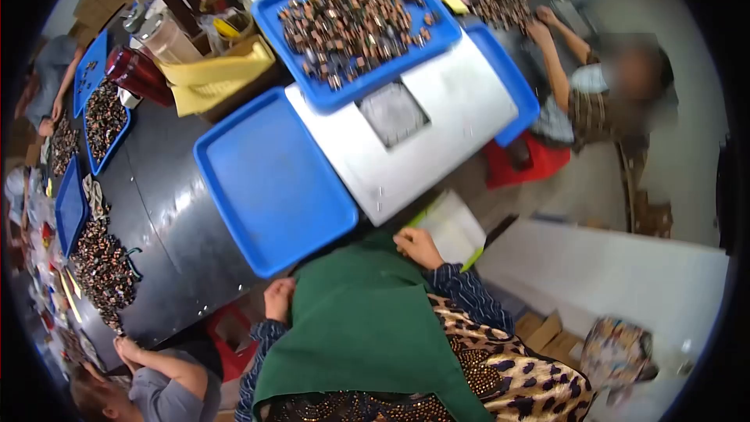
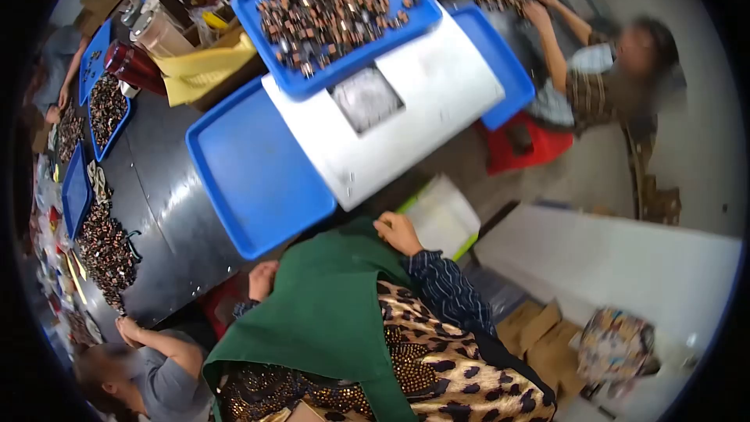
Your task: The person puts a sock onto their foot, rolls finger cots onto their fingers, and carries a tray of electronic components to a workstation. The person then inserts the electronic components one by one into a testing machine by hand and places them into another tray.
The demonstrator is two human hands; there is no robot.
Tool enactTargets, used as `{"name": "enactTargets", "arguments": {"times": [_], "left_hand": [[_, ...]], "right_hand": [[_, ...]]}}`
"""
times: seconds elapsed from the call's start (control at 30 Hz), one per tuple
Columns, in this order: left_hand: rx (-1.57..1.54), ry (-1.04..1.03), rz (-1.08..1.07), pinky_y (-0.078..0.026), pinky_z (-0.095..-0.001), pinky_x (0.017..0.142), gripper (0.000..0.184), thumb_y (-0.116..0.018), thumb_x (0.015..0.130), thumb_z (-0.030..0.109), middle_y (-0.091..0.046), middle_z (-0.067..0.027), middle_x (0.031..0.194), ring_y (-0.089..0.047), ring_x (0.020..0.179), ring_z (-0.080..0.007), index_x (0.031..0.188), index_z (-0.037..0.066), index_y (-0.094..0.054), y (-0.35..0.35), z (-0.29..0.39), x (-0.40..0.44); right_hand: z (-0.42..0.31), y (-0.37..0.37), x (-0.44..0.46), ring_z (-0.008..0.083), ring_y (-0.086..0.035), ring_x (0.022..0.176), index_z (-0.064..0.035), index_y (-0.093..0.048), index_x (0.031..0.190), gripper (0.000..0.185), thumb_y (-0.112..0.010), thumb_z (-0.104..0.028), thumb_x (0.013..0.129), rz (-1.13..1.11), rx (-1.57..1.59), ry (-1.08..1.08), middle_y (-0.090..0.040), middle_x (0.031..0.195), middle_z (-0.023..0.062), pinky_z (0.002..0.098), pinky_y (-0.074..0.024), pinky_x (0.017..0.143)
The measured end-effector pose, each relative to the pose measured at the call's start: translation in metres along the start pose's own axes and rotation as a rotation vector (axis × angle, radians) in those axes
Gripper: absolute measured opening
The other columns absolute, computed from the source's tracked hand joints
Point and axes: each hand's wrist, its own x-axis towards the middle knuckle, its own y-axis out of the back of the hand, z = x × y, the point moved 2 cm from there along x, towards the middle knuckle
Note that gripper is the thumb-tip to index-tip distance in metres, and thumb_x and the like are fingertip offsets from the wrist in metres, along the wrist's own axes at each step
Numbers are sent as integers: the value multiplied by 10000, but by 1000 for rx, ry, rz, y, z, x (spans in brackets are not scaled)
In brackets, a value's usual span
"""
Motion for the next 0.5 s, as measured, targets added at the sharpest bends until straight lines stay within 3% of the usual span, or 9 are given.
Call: {"name": "enactTargets", "arguments": {"times": [0.03, 0.07, 0.17, 0.2, 0.3, 0.37, 0.43, 0.47, 0.5], "left_hand": [[75, -184, -28, -413, -210, 574, 148, -542, 803, 127, -600, -20, 723, -511, 626, -75, 822, 3, -620, -20, 3, 2], [226, -134, 4, -438, -246, 658, 149, -541, 803, 106, -609, -39, 741, -542, 696, -113, 858, -12, -613, -39, 1, 5], [162, -113, -3, -444, -267, 663, 155, -537, 812, 115, -623, -85, 800, -556, 720, -115, 900, 3, -599, -100, -30, 20], [158, -73, -10, -444, -264, 658, 162, -538, 812, 118, -621, -86, 791, -555, 718, -115, 913, 3, -591, -118, -33, 23], [27, -13, 11, -441, -259, 654, 182, -544, 812, 127, -616, -86, 790, -552, 723, -115, 933, -4, -577, -164, -40, 25], [-92, -13, 37, -438, -256, 657, 196, -548, 810, 134, -614, -85, 798, -551, 729, -115, 939, -12, -570, -187, -52, 29], [-213, -84, 23, -438, -257, 675, 209, -540, 804, 100, -609, -94, 839, -551, 755, -119, 968, -29, -550, -207, -71, 32], [-212, -100, 92, -435, -266, 711, 232, -528, 790, 47, -603, -107, 888, -551, 796, -138, 1002, -47, -522, -216, -44, 21], [-222, -108, 88, -435, -266, 711, 232, -528, 790, 47, -603, -107, 888, -551, 796, -138, 1002, -47, -522, -227, -61, 28]], "right_hand": [[3, 19, 16, 195, -572, 534, 2, -573, 738, 189, -575, -185, 769, -1, -57, 18, -578, 581, 100, 303, -443, 518], [12, 39, 33, 245, -578, 569, -2, -583, 750, 187, -577, -188, 754, 56, -195, 61, -582, 605, 128, 339, -448, 540], [39, 109, 64, 320, -594, 615, 50, -601, 812, 228, -583, -153, 709, 83, -693, 91, -608, 701, 198, 380, -464, 596], [35, 125, 67, 388, -578, 711, 31, -617, 815, 264, -607, -201, 691, 68, -700, -52, -596, 790, 235, 417, -465, 661], [42, 156, 76, 362, -578, 737, -60, -637, 848, 223, -588, -202, 683, -28, -849, -278, -596, 779, 210, 427, -465, 673], [60, 173, 86, 370, -577, 755, -61, -636, 860, 242, -581, -220, 687, -40, -819, -259, -598, 804, 212, 428, -468, 685], [84, 190, 100, 377, -574, 760, -48, -623, 888, 281, -577, -249, 697, -61, -677, -36, -599, 837, 207, 430, -468, 681], [122, 199, 112, 381, -573, 758, -31, -604, 922, 332, -577, -277, 701, -11, -680, 97, -595, 858, 210, 430, -464, 677], [123, 205, 117, 381, -573, 758, -31, -604, 922, 332, -577, -277, 701, -3, -689, 104, -595, 858, 210, 430, -464, 677]]}}
